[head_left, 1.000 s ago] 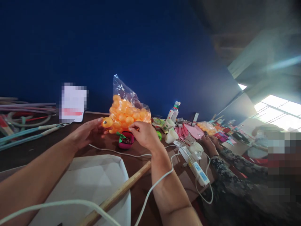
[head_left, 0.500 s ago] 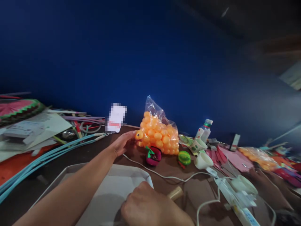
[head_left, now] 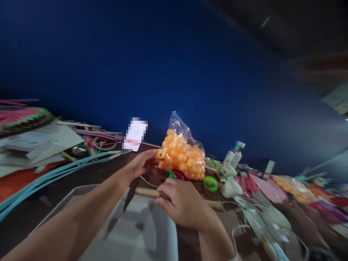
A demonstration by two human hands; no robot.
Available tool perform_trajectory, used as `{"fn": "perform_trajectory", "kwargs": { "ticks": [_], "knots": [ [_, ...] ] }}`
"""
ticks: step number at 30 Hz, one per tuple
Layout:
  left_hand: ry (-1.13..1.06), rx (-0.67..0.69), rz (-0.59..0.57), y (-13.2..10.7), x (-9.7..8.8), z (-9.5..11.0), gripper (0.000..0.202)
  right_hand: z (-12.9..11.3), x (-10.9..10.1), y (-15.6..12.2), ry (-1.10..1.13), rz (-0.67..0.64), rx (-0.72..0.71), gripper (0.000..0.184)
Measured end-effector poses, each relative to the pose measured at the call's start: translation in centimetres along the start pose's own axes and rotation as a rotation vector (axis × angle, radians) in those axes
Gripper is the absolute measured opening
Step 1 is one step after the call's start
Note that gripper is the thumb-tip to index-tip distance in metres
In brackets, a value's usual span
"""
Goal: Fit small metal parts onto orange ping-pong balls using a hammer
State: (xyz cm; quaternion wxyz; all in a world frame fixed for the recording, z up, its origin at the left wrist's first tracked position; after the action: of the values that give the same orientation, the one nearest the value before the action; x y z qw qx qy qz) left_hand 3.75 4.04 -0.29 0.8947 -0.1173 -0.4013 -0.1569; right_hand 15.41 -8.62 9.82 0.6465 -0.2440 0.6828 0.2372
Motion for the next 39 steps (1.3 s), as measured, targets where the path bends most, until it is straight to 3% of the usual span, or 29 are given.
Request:
{"fn": "perform_trajectory", "kwargs": {
  "ticks": [3, 6, 13, 28, 39],
  "knots": [
    [0.023, -0.003, -0.015, 0.1, 0.0, 0.0, 0.032, 1.4, -0.7, 0.3, 0.23, 0.204, 0.167, 0.025],
    [0.03, 0.061, 0.063, 0.4, -0.9, 0.3, 0.028, 2.7, -0.5, 0.5, 0.306, 0.38, 0.303, 0.029],
    [0.035, 0.067, 0.065, 0.2, -0.7, 0.7, 0.021, 4.4, 1.1, 1.3, 0.457, 0.469, 0.456, 0.033],
    [-0.024, 0.051, 0.128, -0.1, 0.0, 1.0, 0.012, 4.5, 1.8, 1.9, 0.316, 0.416, 0.476, 0.028],
    [-0.003, 0.055, 0.158, -0.1, -0.4, 1.0, 0.015, 4.7, 2.0, 1.9, 0.367, 0.422, 0.458, 0.03]
  ]
}}
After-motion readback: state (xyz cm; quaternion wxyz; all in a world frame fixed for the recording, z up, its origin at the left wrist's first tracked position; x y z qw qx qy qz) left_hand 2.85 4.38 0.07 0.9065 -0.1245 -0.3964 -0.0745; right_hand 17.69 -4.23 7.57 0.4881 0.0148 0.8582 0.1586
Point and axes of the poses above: each hand's wrist, its own y-axis towards the middle knuckle, its own x-axis out of the palm, z = x × y, the point moved 5 cm from there along y, towards the middle knuckle, and after that the axes turned 9 degrees about -y, right-handed, at the moved point
